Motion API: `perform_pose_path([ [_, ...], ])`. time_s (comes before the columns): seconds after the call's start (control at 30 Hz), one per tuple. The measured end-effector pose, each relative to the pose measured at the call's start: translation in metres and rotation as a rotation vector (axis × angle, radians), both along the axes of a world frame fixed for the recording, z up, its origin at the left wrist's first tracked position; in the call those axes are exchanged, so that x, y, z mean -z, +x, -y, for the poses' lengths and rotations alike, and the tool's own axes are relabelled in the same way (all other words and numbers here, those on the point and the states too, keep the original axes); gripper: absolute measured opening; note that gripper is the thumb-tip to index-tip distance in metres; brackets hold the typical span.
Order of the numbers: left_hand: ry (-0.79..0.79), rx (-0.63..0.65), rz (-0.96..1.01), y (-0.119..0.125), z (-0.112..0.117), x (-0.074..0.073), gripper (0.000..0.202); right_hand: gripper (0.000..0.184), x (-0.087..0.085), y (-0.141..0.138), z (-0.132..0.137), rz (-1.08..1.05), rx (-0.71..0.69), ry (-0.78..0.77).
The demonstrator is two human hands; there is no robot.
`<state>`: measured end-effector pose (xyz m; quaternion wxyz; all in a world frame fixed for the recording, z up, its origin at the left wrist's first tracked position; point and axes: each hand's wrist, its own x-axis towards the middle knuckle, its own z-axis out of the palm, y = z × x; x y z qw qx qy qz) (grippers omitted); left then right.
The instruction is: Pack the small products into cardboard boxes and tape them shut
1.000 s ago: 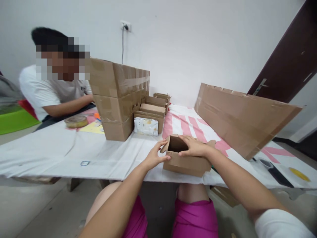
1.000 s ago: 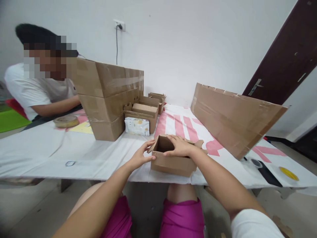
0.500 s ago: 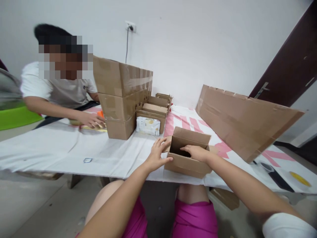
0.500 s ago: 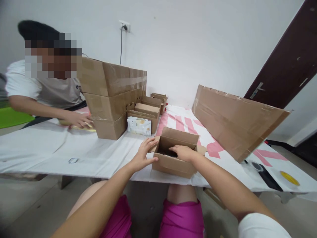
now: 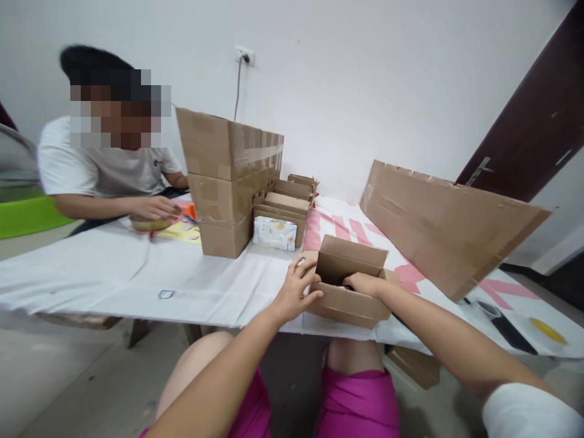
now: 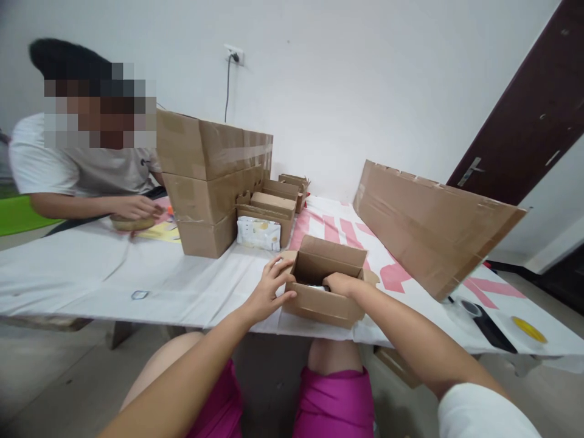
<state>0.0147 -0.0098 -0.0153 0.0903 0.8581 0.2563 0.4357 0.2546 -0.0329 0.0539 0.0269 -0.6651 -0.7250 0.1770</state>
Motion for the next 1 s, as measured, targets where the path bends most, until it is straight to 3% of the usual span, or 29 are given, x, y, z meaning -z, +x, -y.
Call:
perform_pose_path([
  [0.1, 0.034, -0.017, 0.069, 0.002, 0.000, 0.002, 0.014, 0.025, -0.012, -0.002, 0.007, -0.045, -0.095, 0.044],
  [0.2, 0.085, -0.035, 0.129, 0.003, 0.002, 0.002, 0.008, 0.038, -0.028, -0.003, 0.019, -0.114, -0.071, 0.205],
  [0.43, 0.232, -0.165, 0.212, -0.006, 0.001, -0.006, 0.007, 0.038, -0.073, 0.018, 0.055, -0.512, 0.186, 0.991],
  [0.53, 0.208, -0.235, 0.226, -0.008, 0.000, -0.008, 0.011, 0.040, -0.080, 0.029, 0.069, -0.615, 0.223, 1.199],
  [0.63, 0.209, -0.270, 0.229, -0.010, -0.001, -0.008, 0.011, 0.039, -0.074, 0.032, 0.083, -0.618, 0.197, 1.252],
  [0.73, 0.216, -0.311, 0.216, -0.014, -0.005, -0.009, 0.008, 0.036, -0.056, 0.030, 0.093, -0.577, 0.159, 1.207],
  [0.87, 0.203, -0.376, 0.189, -0.026, -0.019, -0.010, 0.008, 0.037, -0.021, 0.024, 0.097, -0.539, 0.105, 1.047],
  [1.0, 0.196, -0.471, 0.208, -0.040, -0.033, -0.010, 0.008, 0.037, 0.018, 0.017, 0.089, -0.651, 0.158, 0.849],
])
